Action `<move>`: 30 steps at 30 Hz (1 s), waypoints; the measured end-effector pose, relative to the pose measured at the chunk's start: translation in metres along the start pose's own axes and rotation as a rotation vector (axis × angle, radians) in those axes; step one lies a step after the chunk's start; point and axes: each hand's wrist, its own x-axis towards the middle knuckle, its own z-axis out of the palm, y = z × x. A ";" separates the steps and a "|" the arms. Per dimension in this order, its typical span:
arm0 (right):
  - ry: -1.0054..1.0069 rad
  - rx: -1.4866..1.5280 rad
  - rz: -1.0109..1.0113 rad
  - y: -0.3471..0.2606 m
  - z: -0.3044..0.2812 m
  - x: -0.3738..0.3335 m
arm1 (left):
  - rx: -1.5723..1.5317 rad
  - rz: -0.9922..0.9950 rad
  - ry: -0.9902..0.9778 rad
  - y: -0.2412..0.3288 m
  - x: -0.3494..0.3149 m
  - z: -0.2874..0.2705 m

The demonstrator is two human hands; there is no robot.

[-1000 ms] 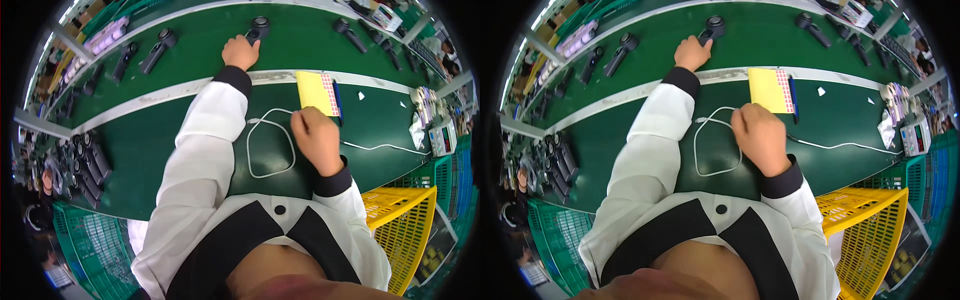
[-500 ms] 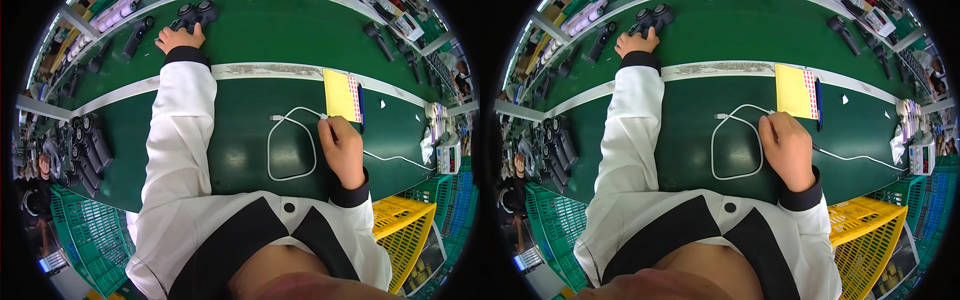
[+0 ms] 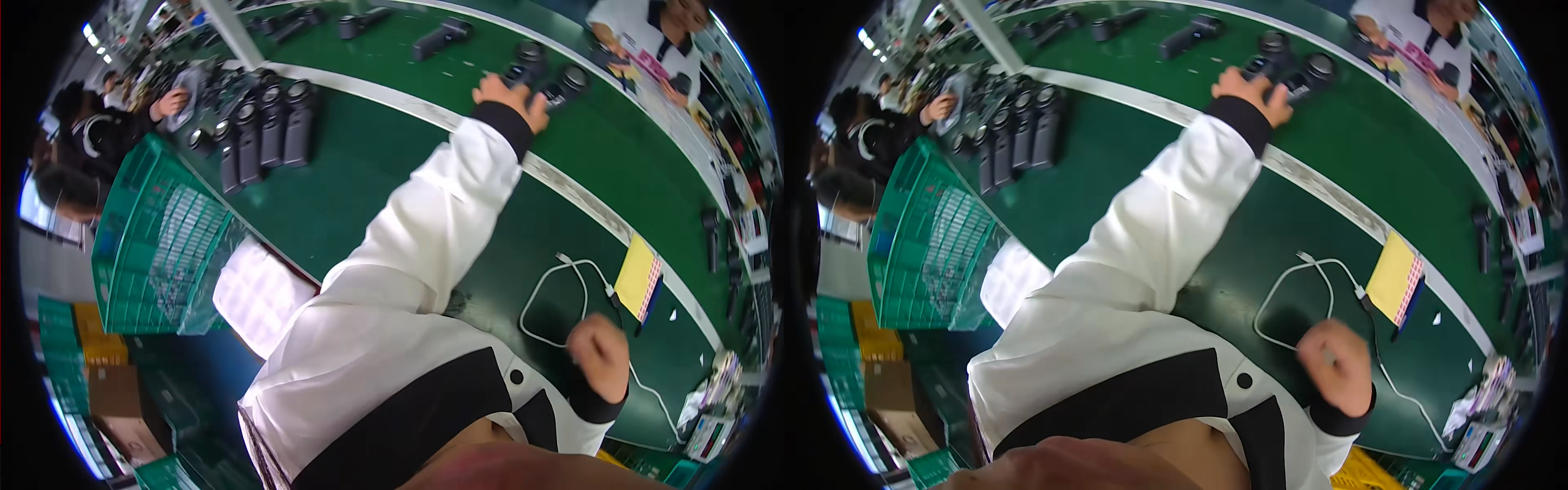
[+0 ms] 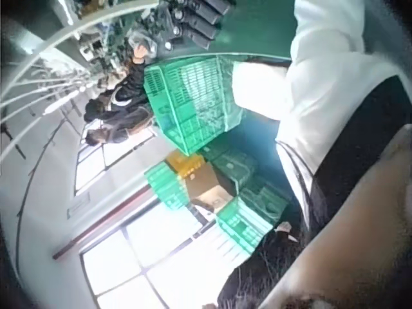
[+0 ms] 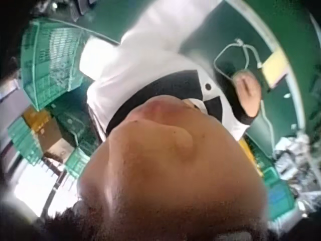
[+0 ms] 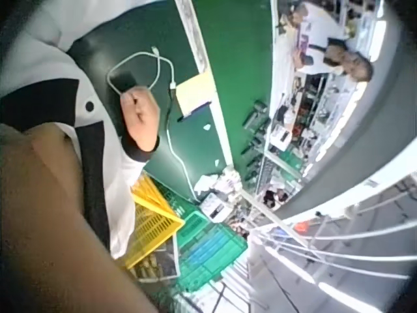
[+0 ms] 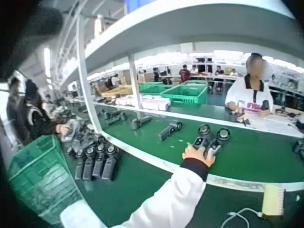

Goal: The person tests handheld mini fans by plugging a USB cable into each fan to check charging, pressing the power buttons to operate the fan and digital display, and lining them up on the workbench.

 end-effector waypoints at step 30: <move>-1.035 0.241 -0.894 -0.082 0.029 -0.016 | -0.375 0.431 0.052 -0.017 -0.143 -0.088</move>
